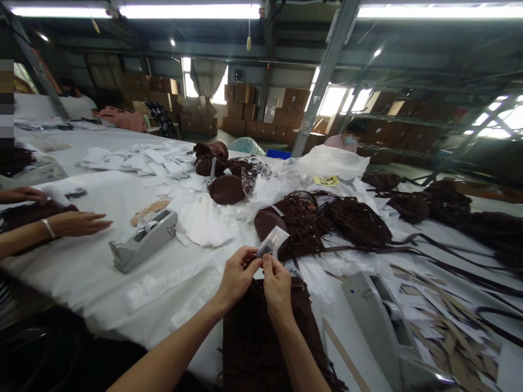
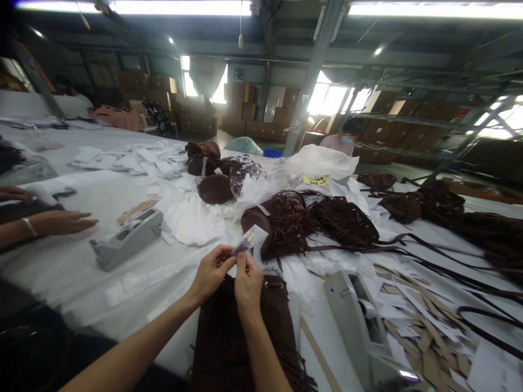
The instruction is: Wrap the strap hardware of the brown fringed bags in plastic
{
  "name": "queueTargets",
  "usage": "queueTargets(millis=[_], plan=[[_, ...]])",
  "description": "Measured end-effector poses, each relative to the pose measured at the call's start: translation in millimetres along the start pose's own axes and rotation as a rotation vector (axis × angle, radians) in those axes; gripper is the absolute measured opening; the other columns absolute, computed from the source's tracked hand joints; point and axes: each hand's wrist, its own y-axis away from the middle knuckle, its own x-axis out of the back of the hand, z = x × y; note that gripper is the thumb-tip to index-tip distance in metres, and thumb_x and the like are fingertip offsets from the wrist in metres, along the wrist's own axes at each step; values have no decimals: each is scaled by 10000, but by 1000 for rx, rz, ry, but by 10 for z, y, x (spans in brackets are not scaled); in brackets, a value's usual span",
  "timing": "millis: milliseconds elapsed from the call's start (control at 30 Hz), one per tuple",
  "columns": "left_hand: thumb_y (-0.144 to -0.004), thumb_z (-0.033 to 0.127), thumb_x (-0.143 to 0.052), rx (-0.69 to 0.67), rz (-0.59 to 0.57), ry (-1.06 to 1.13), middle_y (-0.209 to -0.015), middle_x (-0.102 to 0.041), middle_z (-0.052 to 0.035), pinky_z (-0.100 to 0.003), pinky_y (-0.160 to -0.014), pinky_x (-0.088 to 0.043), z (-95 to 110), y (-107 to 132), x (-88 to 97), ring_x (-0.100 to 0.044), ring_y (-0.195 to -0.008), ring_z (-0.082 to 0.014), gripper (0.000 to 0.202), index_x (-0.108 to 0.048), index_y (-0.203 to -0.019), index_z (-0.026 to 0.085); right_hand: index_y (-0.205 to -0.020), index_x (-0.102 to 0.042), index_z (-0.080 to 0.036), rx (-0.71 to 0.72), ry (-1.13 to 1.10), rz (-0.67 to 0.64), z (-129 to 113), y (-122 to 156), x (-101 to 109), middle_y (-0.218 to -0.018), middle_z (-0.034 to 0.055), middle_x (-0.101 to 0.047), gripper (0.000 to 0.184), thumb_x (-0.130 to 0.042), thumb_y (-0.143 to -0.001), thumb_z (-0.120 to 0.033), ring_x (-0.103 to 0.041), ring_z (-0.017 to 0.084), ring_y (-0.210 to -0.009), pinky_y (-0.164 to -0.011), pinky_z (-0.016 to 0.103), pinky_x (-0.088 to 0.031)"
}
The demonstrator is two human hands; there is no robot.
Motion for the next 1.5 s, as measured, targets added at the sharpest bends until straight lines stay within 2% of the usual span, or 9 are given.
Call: queueTargets(millis=[200,367,533,767,900,1000,1133,1300,1500], plan=[[-767,281,-662,-5,85,3,-802,-628,-25,-247,-645,-474,28,-75,35,-607,-716,-154,126,-725,-793,175,-1180,-601,-196,-119,-367,-177,31,181,-224,-1095,77,-670,417,-564,-866,-467,-617,225,-1006,-862,335,-485],[-751,285,-677,32,131,3,-745,-652,-24,-248,-680,-456,2,-95,101,-595,-728,-158,128,-737,-744,172,-1226,-575,-195,-237,-545,-237,93,296,-340,-1147,86,-653,457,-611,-833,-424,-604,236,-1072,-897,355,-490],[-774,331,-656,87,151,49,-726,-671,-30,-260,-670,-464,-43,-97,59,-597,-698,-162,189,-708,-791,149,-1192,-607,-168,-89,-296,-157,152,308,-375,-1151,99,-662,425,-614,-818,-369,-598,251,-1082,-965,378,-436],[-787,307,-647,79,149,16,-725,-633,-18,-266,-714,-445,-147,-122,61,-576,-722,-154,152,-661,-752,160,-1062,-632,-163,13,112,29,204,282,-375,-942,89,-694,365,-370,-927,-379,-630,219,-851,-757,307,-457],[-744,280,-687,110,57,72,-881,-652,-39,-270,-733,-470,-223,-195,185,-612,-801,-162,179,-634,-871,167,-1006,-592,-166,16,108,56,343,223,-338,-757,31,-632,339,-325,-937,-364,-595,180,-708,-684,273,-443],[-643,235,-769,235,-111,214,-1114,-637,-85,-241,-648,-486,-244,-239,231,-639,-838,-173,506,-579,-1110,189,-896,-584,-183,42,92,17,444,182,-331,-705,8,-593,317,-331,-939,-370,-572,165,-661,-642,258,-427],[-614,262,-811,395,-249,348,-963,-687,-104,-180,-493,-415,-238,-282,194,-636,-729,-160,535,-610,-1094,141,-976,-597,-179,78,88,-16,515,155,-336,-740,14,-611,311,-358,-938,-374,-581,163,-671,-640,254,-420],[-678,406,-767,399,-173,305,-811,-693,-79,-172,-429,-385,-261,-303,111,-619,-608,-137,385,-637,-918,135,-923,-609,-177,77,114,-35,541,139,-328,-683,10,-594,307,-348,-936,-338,-564,159,-605,-590,254,-398],[-760,535,-620,335,-117,137,-732,-679,-82,-203,-411,-396,-363,-340,107,-585,-514,-133,425,-631,-849,119,-976,-634,-192,79,110,-50,561,129,-331,-658,5,-588,319,-358,-937,-347,-549,171,-610,-576,260,-377]])
